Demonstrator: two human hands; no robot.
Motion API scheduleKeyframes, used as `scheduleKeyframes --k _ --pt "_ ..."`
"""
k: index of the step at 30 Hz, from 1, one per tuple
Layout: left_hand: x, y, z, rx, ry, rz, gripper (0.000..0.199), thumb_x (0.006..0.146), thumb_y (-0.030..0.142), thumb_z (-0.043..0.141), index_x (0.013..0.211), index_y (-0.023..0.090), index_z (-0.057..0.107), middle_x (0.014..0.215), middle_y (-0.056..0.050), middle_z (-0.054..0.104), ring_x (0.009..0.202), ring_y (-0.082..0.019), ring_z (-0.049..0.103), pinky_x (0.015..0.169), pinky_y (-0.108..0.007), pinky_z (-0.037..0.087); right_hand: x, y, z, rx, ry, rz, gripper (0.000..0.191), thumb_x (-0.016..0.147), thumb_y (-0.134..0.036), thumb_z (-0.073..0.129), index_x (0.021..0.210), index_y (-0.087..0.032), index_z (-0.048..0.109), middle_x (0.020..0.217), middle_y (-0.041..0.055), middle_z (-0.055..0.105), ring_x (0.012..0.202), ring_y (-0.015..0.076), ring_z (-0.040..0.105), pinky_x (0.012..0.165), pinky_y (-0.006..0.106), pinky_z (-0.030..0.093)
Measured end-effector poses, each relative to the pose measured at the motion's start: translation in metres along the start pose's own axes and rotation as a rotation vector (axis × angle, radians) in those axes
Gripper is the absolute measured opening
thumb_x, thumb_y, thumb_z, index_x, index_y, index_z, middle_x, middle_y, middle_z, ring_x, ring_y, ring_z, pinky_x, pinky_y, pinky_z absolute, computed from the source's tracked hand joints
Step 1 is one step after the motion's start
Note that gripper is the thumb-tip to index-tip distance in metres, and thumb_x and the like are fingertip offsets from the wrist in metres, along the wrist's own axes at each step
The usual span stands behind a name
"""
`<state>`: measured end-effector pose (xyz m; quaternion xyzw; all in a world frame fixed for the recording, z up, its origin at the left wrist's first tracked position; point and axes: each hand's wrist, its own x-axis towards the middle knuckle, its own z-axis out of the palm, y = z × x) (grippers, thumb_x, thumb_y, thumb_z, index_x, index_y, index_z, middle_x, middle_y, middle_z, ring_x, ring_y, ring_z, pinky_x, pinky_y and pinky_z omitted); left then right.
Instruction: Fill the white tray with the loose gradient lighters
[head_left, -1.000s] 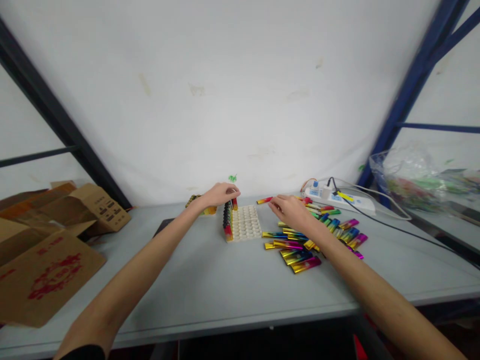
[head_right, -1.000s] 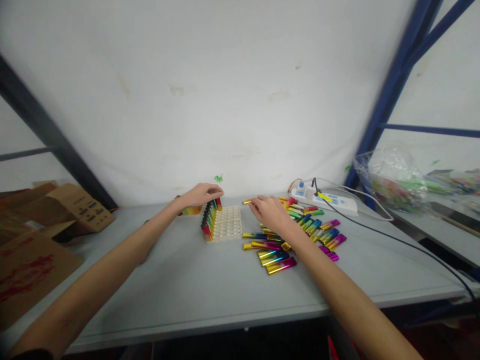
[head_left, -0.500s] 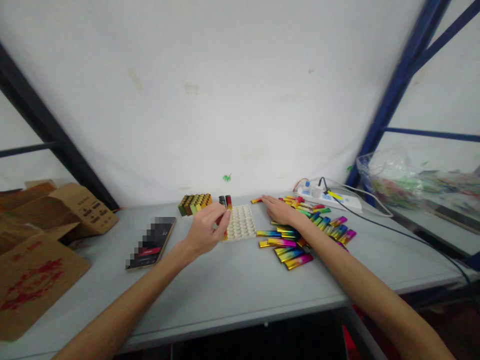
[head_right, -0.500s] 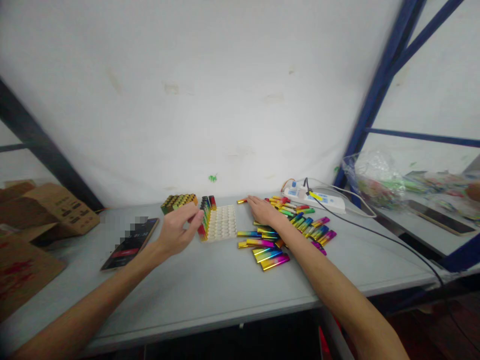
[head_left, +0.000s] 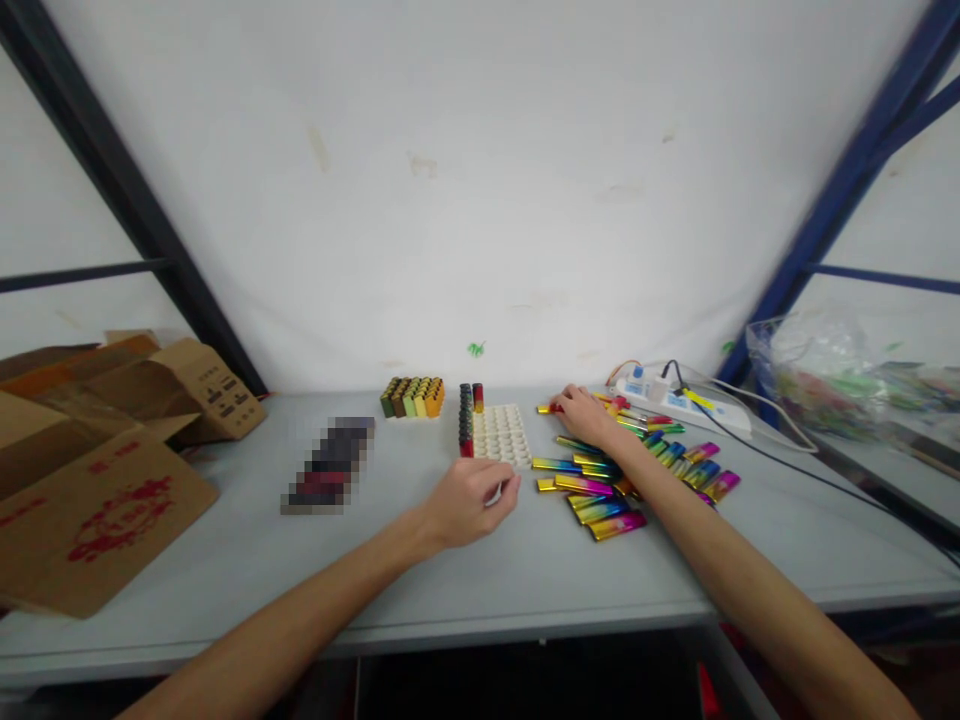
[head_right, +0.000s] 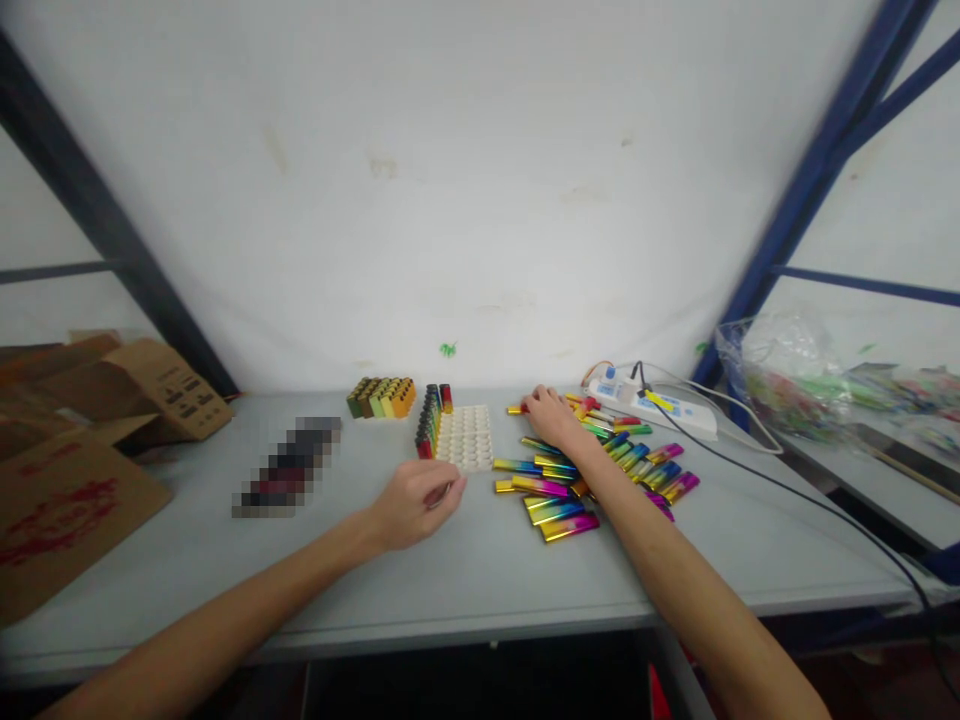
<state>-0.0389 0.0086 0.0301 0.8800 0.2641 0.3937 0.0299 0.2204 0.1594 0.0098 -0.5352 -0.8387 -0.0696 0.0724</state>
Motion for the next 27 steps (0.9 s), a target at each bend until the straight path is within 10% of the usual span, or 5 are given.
scheduleKeyframes --k 17,27 --pt "-0.002 -0.008 0.002 -0.039 -0.133 -0.165 0.032 0.099 0.023 0.047 0.067 0.021 0.046 0.056 0.004 0.044 0.052 -0.012 0.042 0.057 -0.026 0.032 -0.01 0.003 -0.004 0.175 0.096 -0.107 0.03 0.103 -0.02 0.049 0.123 -0.014 0.07 0.116 0.0155 0.07 0.107 0.026 0.068 0.099 0.037 0.05" --pt "0.0 0.0 -0.004 -0.165 0.079 -0.412 0.026 0.106 0.041 0.041 0.111 0.02 0.055 0.08 0.0 0.061 0.065 -0.014 0.057 0.066 -0.026 0.045 -0.036 -0.039 -0.047 1.015 0.449 -0.282 0.033 0.087 -0.043 0.077 0.11 -0.021 0.066 0.103 0.0061 0.073 0.088 0.0193 0.072 0.082 0.034 0.06"
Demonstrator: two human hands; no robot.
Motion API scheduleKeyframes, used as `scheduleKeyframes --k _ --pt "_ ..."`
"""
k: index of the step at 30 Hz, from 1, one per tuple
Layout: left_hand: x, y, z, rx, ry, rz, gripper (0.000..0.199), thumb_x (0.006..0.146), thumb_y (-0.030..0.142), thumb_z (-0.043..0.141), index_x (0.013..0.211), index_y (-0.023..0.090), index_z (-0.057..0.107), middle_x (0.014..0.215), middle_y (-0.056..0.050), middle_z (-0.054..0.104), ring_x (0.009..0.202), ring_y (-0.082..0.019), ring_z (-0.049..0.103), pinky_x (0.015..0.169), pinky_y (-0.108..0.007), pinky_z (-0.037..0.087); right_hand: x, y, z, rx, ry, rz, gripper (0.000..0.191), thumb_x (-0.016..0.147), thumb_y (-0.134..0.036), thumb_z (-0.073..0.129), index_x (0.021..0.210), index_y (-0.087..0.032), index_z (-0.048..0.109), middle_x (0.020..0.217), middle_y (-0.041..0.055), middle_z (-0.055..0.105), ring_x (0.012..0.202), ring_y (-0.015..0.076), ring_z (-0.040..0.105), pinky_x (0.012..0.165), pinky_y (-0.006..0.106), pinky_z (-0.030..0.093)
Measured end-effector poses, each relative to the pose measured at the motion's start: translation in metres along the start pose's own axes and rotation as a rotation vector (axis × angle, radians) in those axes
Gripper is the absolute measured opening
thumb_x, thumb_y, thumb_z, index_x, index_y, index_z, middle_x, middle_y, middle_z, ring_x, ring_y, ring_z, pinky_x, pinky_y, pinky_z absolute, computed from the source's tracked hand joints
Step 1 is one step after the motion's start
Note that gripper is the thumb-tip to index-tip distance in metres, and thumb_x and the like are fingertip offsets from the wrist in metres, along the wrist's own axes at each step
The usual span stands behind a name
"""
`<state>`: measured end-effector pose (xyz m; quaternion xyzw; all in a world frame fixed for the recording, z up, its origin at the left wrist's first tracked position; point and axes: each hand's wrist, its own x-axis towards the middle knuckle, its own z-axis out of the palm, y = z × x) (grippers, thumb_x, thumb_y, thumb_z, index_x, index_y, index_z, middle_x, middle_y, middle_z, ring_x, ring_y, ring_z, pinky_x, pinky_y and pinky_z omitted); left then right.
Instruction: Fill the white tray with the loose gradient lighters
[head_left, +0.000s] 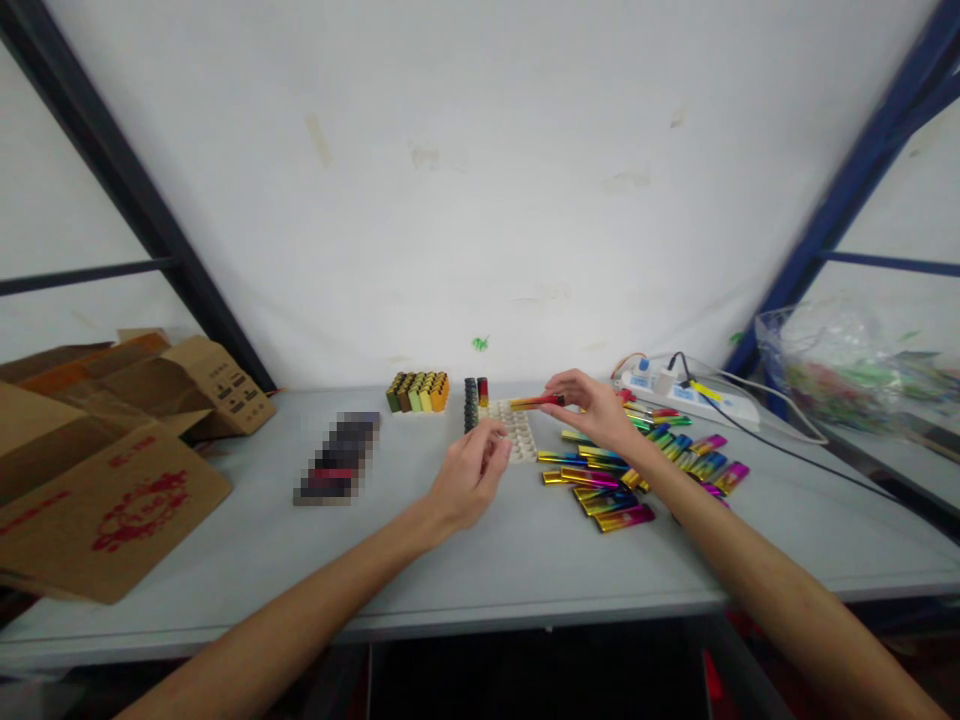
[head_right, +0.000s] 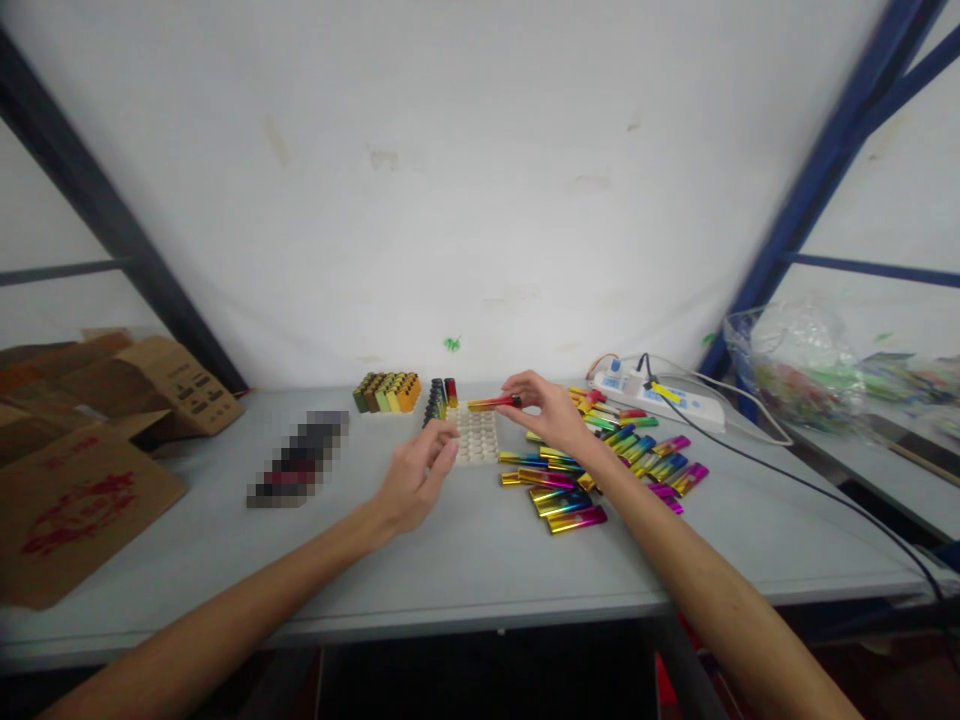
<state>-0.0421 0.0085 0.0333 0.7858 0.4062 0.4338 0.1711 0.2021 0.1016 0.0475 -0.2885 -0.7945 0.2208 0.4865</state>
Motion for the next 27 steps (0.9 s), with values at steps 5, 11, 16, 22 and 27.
scheduleKeyframes --k 5,11,16,22,27 --pt "0.002 -0.001 0.006 -0.223 -0.047 -0.235 0.045 0.106 0.058 0.032 0.11 0.02 0.056 0.066 0.002 0.061 0.053 -0.014 0.057 0.059 -0.026 0.046 -0.006 -0.02 0.012 0.264 -0.165 0.156 0.036 0.082 -0.047 0.082 0.097 -0.019 0.068 0.086 0.0027 0.072 0.072 0.0156 0.069 0.068 0.029 0.058" --pt "0.009 -0.008 0.015 -0.803 -0.199 -0.418 0.069 0.089 0.081 0.047 0.1 0.014 0.059 0.081 -0.009 0.069 0.065 -0.02 0.068 0.056 -0.03 0.053 -0.013 -0.024 0.032 0.066 -0.217 -0.023 0.034 0.09 -0.05 0.073 0.103 -0.019 0.076 0.091 0.0054 0.07 0.075 0.0158 0.062 0.072 0.031 0.054" --pt "0.012 -0.009 0.016 -0.938 -0.235 -0.551 0.064 0.087 0.079 0.054 0.086 0.015 0.058 0.065 0.0 0.058 0.046 -0.01 0.049 0.044 -0.022 0.04 -0.012 -0.022 0.036 0.007 -0.179 -0.134 0.035 0.092 -0.053 0.069 0.105 -0.022 0.077 0.092 0.0045 0.062 0.074 0.015 0.058 0.071 0.029 0.051" --pt "0.011 -0.007 0.016 -0.847 -0.249 -0.576 0.054 0.083 0.068 0.069 0.091 0.017 0.057 0.065 0.007 0.047 0.044 -0.005 0.037 0.039 -0.017 0.03 -0.011 -0.016 0.025 -0.088 -0.065 -0.042 0.05 0.109 -0.05 0.034 0.114 -0.017 0.071 0.086 0.004 0.062 0.078 0.0161 0.061 0.078 0.031 0.049" --pt "0.01 -0.01 0.017 -0.794 -0.233 -0.564 0.052 0.085 0.07 0.065 0.092 0.021 0.05 0.064 0.007 0.051 0.042 -0.006 0.034 0.038 -0.017 0.025 -0.01 -0.007 0.016 -0.266 -0.036 -0.075 0.05 0.111 -0.048 0.029 0.109 -0.018 0.068 0.088 0.0053 0.064 0.08 0.0174 0.061 0.082 0.032 0.048"
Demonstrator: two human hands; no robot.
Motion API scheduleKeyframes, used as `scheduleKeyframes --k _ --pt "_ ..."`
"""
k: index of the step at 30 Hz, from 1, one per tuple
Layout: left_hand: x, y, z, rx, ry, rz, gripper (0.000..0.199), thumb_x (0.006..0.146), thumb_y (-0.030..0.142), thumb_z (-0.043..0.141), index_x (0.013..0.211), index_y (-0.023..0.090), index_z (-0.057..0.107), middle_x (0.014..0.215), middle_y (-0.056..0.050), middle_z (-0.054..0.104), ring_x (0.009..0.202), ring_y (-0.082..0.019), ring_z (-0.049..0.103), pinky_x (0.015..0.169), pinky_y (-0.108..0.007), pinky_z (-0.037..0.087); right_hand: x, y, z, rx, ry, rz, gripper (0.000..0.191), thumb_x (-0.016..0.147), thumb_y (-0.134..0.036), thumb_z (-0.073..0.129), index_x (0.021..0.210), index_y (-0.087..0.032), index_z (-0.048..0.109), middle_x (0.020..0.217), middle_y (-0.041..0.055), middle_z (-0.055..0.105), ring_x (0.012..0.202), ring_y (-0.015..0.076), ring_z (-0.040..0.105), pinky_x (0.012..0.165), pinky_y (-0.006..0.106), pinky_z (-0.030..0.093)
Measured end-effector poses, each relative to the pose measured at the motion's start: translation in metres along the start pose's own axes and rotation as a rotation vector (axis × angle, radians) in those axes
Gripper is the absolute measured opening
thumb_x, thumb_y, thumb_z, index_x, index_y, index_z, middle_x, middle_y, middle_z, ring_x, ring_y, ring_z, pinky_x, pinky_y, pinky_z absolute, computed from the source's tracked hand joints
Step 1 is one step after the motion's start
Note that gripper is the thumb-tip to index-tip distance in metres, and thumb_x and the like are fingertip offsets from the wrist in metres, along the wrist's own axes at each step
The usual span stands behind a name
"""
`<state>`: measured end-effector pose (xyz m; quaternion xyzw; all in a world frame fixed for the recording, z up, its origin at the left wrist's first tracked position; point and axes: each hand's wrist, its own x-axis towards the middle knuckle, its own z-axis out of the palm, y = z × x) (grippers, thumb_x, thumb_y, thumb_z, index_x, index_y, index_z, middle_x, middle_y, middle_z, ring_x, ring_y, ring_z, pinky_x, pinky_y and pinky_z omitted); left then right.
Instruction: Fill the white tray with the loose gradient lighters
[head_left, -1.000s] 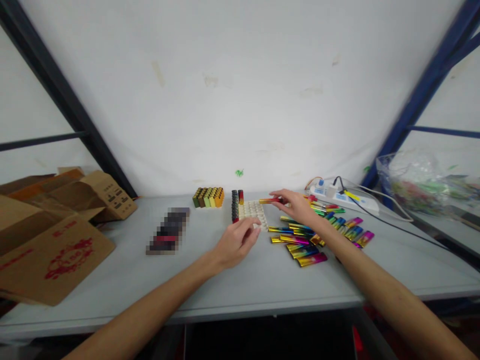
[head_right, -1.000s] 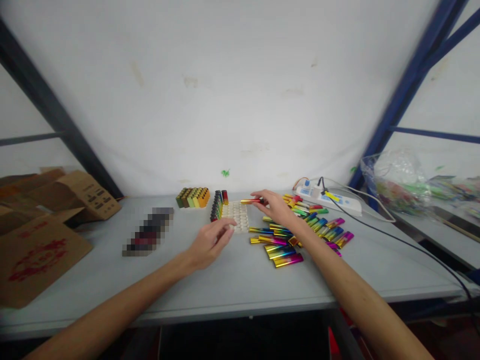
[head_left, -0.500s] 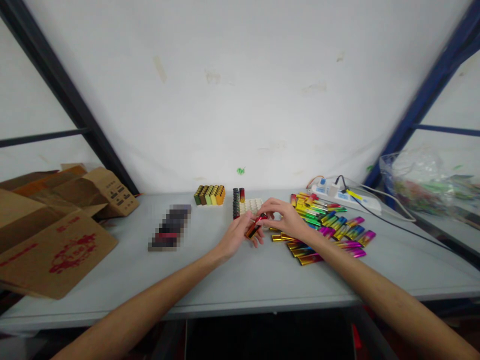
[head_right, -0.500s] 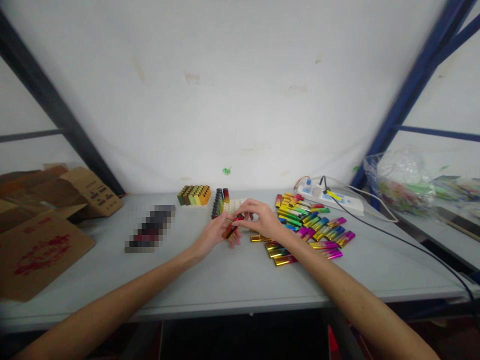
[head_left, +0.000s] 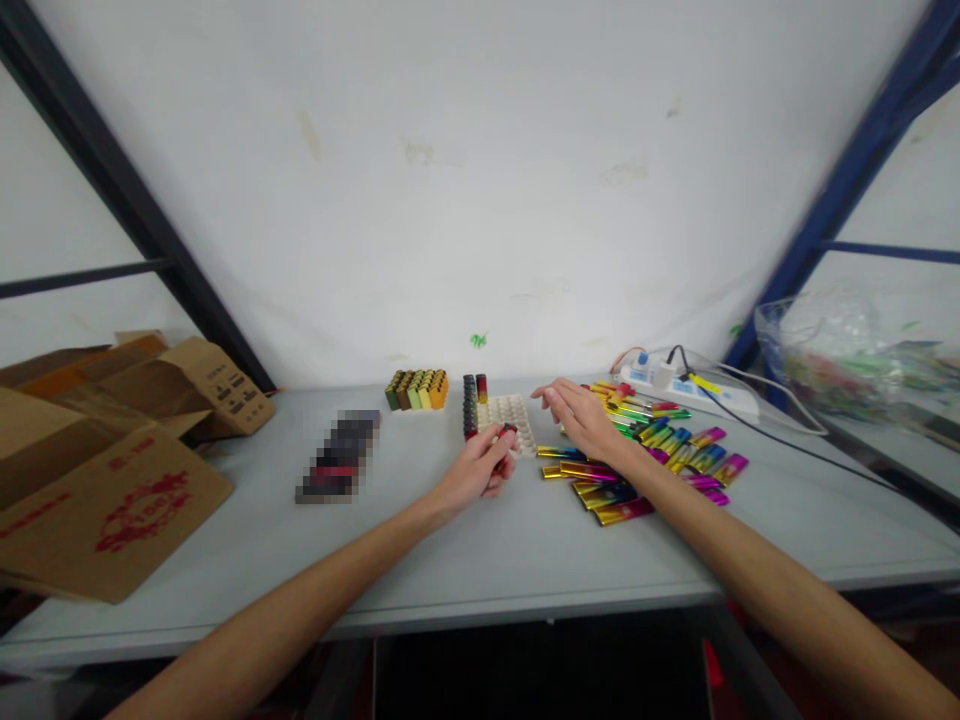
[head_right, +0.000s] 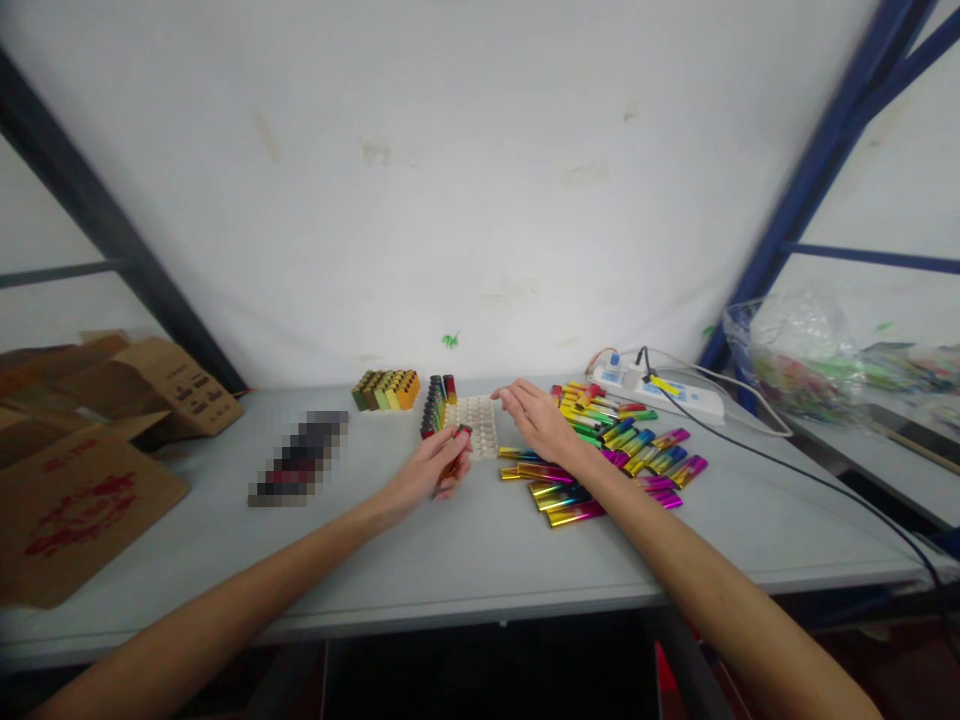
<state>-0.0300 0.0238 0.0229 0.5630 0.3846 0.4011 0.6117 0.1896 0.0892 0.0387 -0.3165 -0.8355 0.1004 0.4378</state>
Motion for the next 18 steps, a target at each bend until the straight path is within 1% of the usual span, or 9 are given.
scheduleKeyframes --k 2,4,5,7,9,13,18 --pt "0.0 0.002 -0.001 -0.021 -0.001 -0.014 0.053 0.087 0.072 0.058 0.09 0.02 0.053 0.057 0.009 0.042 0.043 -0.006 0.026 0.04 -0.018 0.021 0.0 0.003 0.0 -0.034 -0.004 -0.01 0.049 0.111 -0.047 0.028 0.108 -0.018 0.068 0.089 0.0058 0.064 0.081 0.0177 0.062 0.083 0.032 0.049" --pt "0.0 0.005 -0.004 -0.026 -0.016 -0.034 0.056 0.089 0.073 0.052 0.079 0.019 0.053 0.053 0.009 0.033 0.043 -0.007 0.021 0.041 -0.019 0.018 0.0 0.004 0.0 -0.052 -0.015 -0.017 0.049 0.111 -0.046 0.027 0.107 -0.019 0.067 0.089 0.0059 0.064 0.081 0.0177 0.062 0.082 0.032 0.049" --pt "0.0 0.007 -0.005 -0.025 -0.023 -0.048 0.056 0.089 0.072 0.05 0.073 0.019 0.051 0.052 0.009 0.031 0.043 -0.007 0.02 0.042 -0.02 0.017 0.0 0.004 0.0 -0.059 -0.021 -0.02 0.049 0.111 -0.045 0.027 0.106 -0.018 0.067 0.089 0.006 0.064 0.081 0.0177 0.062 0.082 0.031 0.049" --pt "0.0 0.01 -0.008 -0.027 -0.032 -0.078 0.053 0.089 0.067 0.049 0.065 0.02 0.045 0.052 0.008 0.028 0.044 -0.007 0.02 0.043 -0.021 0.016 0.001 0.002 0.0 -0.073 -0.029 -0.023 0.049 0.111 -0.045 0.026 0.105 -0.019 0.067 0.089 0.0062 0.064 0.082 0.0179 0.062 0.081 0.031 0.049" --pt "0.0 0.011 -0.01 -0.043 -0.037 -0.097 0.047 0.087 0.061 0.047 0.062 0.021 0.041 0.053 0.008 0.028 0.045 -0.008 0.019 0.044 -0.022 0.015 0.001 0.001 -0.001 -0.081 -0.035 -0.021 0.049 0.111 -0.045 0.026 0.103 -0.019 0.067 0.088 0.006 0.064 0.082 0.0181 0.062 0.081 0.031 0.048" --pt "0.001 0.01 -0.014 -0.073 -0.037 -0.118 0.038 0.081 0.054 0.044 0.062 0.022 0.041 0.054 0.008 0.026 0.046 -0.009 0.018 0.045 -0.023 0.016 0.001 0.001 -0.001 -0.099 -0.046 -0.022 0.05 0.111 -0.044 0.025 0.103 -0.018 0.067 0.088 0.0056 0.064 0.082 0.0179 0.062 0.082 0.031 0.048" --pt "0.002 0.008 -0.016 -0.084 -0.035 -0.133 0.035 0.08 0.052 0.044 0.063 0.022 0.04 0.055 0.008 0.026 0.045 -0.009 0.017 0.045 -0.023 0.015 0.001 0.001 -0.001 -0.105 -0.052 -0.019 0.05 0.111 -0.044 0.025 0.103 -0.019 0.067 0.087 0.0055 0.064 0.08 0.0179 0.062 0.081 0.031 0.048"
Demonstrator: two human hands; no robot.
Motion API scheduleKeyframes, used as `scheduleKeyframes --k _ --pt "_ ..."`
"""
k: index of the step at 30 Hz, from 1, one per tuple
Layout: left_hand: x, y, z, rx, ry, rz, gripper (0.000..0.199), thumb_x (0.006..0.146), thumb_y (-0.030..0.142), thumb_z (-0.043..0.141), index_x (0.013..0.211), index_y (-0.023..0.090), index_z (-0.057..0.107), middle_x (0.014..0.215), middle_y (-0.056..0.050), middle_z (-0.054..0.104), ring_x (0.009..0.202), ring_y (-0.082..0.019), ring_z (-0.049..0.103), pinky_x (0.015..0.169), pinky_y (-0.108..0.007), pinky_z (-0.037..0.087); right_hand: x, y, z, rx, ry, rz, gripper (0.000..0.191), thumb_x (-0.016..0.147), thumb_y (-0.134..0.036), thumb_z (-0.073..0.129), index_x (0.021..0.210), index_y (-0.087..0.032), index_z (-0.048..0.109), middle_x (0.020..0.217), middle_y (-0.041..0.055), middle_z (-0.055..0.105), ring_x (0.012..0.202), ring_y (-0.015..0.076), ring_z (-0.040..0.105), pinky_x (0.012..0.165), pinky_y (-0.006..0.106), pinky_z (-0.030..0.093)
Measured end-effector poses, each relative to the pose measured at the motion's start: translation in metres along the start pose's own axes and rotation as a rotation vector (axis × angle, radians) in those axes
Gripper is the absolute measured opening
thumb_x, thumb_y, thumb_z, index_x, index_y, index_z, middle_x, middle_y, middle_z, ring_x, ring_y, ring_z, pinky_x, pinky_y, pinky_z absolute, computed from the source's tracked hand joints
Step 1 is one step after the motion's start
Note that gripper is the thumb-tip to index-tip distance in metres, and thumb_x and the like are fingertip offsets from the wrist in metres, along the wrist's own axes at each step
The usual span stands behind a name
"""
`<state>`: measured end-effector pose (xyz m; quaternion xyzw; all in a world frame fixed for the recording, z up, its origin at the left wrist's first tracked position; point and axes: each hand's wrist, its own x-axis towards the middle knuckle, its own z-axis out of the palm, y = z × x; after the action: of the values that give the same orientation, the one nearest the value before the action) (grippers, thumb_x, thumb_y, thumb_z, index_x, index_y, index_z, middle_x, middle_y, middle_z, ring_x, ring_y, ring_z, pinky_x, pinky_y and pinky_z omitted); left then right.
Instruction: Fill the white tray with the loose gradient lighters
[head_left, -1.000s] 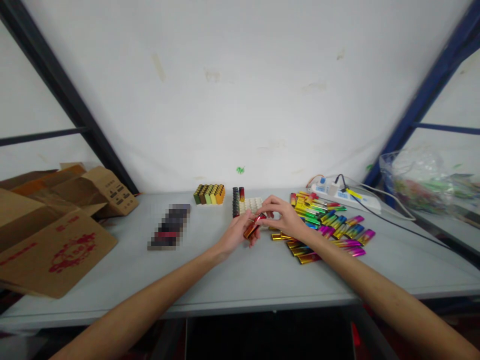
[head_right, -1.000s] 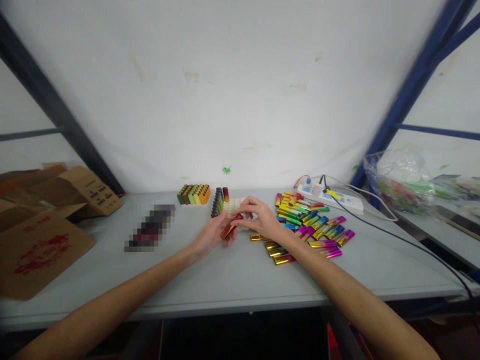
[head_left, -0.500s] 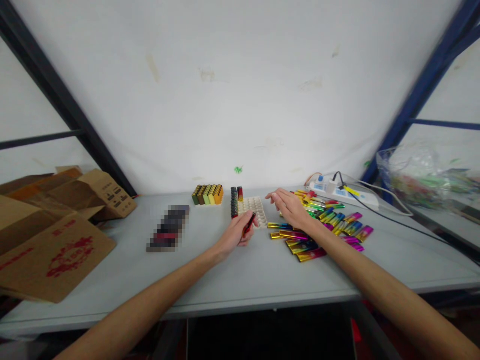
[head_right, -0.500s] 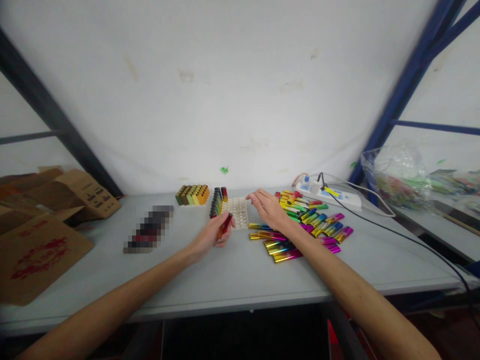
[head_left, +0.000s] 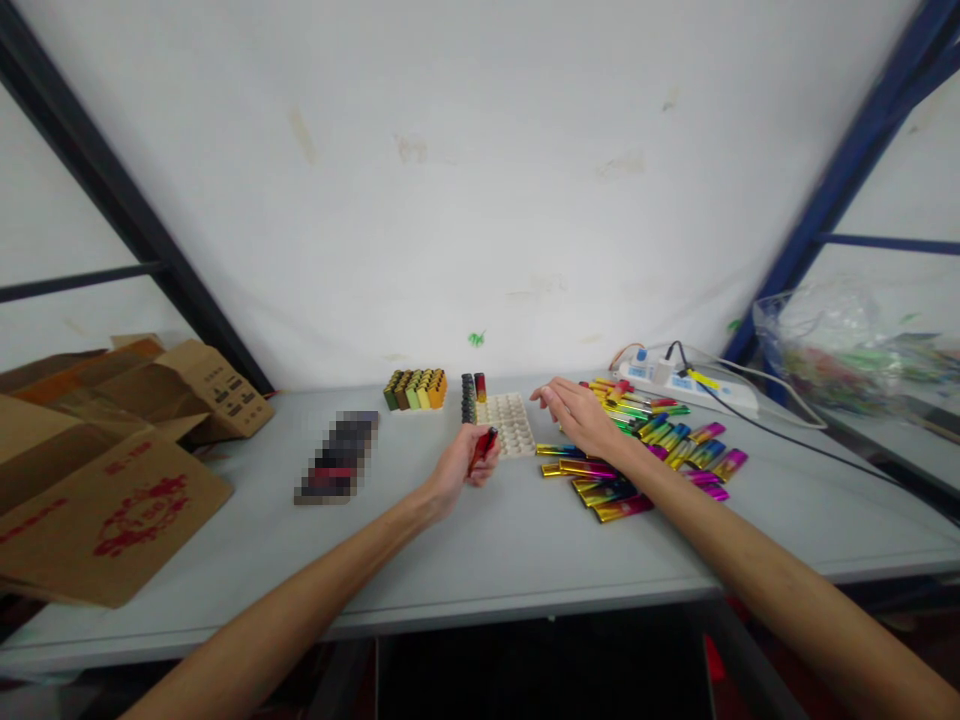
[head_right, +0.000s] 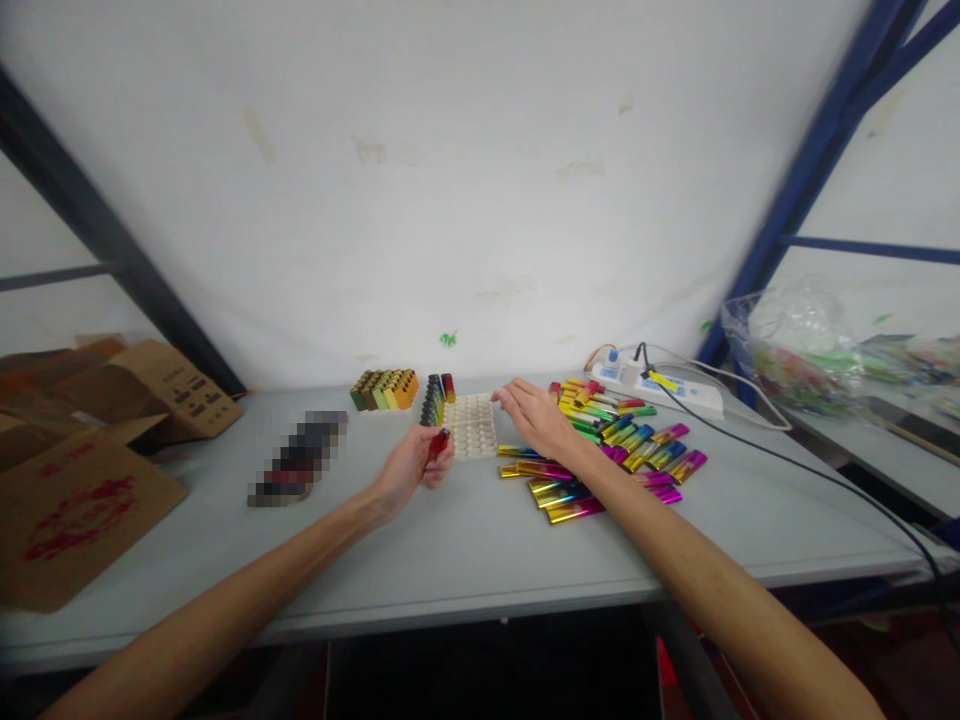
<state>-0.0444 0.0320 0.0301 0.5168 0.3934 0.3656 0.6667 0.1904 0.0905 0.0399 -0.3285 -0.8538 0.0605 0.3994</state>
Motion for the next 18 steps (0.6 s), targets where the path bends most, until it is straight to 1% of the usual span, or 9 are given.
scheduleKeyframes --k 4,7,9,11,13,14,16,18 --pt "-0.001 0.0 0.003 0.001 0.007 0.001 0.038 0.085 0.054 0.045 0.066 0.021 0.041 0.056 0.008 0.026 0.045 -0.008 0.018 0.045 -0.022 0.014 0.0 -0.001 0.0 -0.003 -0.018 0.012 0.052 0.111 -0.046 0.022 0.101 -0.02 0.066 0.086 0.005 0.063 0.078 0.0177 0.061 0.079 0.031 0.048" --pt "-0.002 0.001 0.006 0.019 0.012 0.028 0.047 0.09 0.063 0.048 0.072 0.02 0.045 0.057 0.008 0.03 0.045 -0.008 0.022 0.045 -0.02 0.017 0.0 0.0 0.0 -0.016 -0.039 0.015 0.053 0.112 -0.046 0.021 0.1 -0.02 0.065 0.086 0.0049 0.063 0.078 0.0173 0.061 0.078 0.031 0.048" --pt "-0.004 0.002 0.008 0.039 0.007 0.077 0.051 0.09 0.069 0.052 0.079 0.019 0.05 0.058 0.008 0.036 0.046 -0.007 0.026 0.044 -0.019 0.018 0.0 0.001 0.0 -0.021 -0.046 0.021 0.052 0.112 -0.046 0.021 0.098 -0.019 0.065 0.086 0.0048 0.063 0.077 0.0172 0.06 0.078 0.031 0.047" --pt "-0.006 0.004 0.011 0.067 -0.006 0.142 0.051 0.089 0.07 0.058 0.091 0.019 0.054 0.061 0.007 0.044 0.047 -0.008 0.03 0.042 -0.018 0.022 0.0 0.001 0.0 -0.024 -0.056 0.02 0.052 0.112 -0.046 0.022 0.096 -0.02 0.064 0.085 0.0047 0.063 0.076 0.0172 0.06 0.077 0.031 0.047" --pt "-0.009 0.009 0.013 0.121 -0.037 0.2 0.049 0.091 0.066 0.062 0.102 0.019 0.055 0.066 0.005 0.051 0.047 -0.008 0.036 0.041 -0.019 0.028 0.001 0.0 -0.001 -0.029 -0.061 0.018 0.052 0.112 -0.045 0.023 0.094 -0.02 0.064 0.084 0.0045 0.063 0.075 0.0173 0.059 0.077 0.031 0.046" --pt "-0.011 0.013 0.014 0.154 -0.059 0.229 0.048 0.092 0.064 0.063 0.104 0.018 0.056 0.068 0.005 0.054 0.047 -0.008 0.04 0.042 -0.019 0.032 0.001 -0.001 -0.002 -0.031 -0.063 0.019 0.051 0.112 -0.045 0.023 0.093 -0.02 0.064 0.083 0.0043 0.063 0.075 0.0174 0.059 0.077 0.031 0.046" --pt "-0.015 0.023 0.015 0.209 -0.085 0.309 0.045 0.093 0.061 0.063 0.101 0.017 0.058 0.073 0.001 0.059 0.051 -0.009 0.05 0.047 -0.022 0.042 0.002 -0.002 -0.003 -0.034 -0.063 0.024 0.051 0.112 -0.045 0.024 0.091 -0.02 0.064 0.081 0.0041 0.062 0.074 0.0177 0.059 0.076 0.032 0.045" --pt "-0.018 0.037 0.013 0.268 -0.05 0.411 0.041 0.094 0.056 0.065 0.095 0.015 0.062 0.082 -0.003 0.064 0.062 -0.012 0.06 0.058 -0.026 0.051 0.003 -0.003 -0.006 -0.042 -0.071 0.023 0.051 0.112 -0.044 0.023 0.092 -0.02 0.063 0.082 0.0043 0.063 0.074 0.0179 0.059 0.076 0.032 0.045"
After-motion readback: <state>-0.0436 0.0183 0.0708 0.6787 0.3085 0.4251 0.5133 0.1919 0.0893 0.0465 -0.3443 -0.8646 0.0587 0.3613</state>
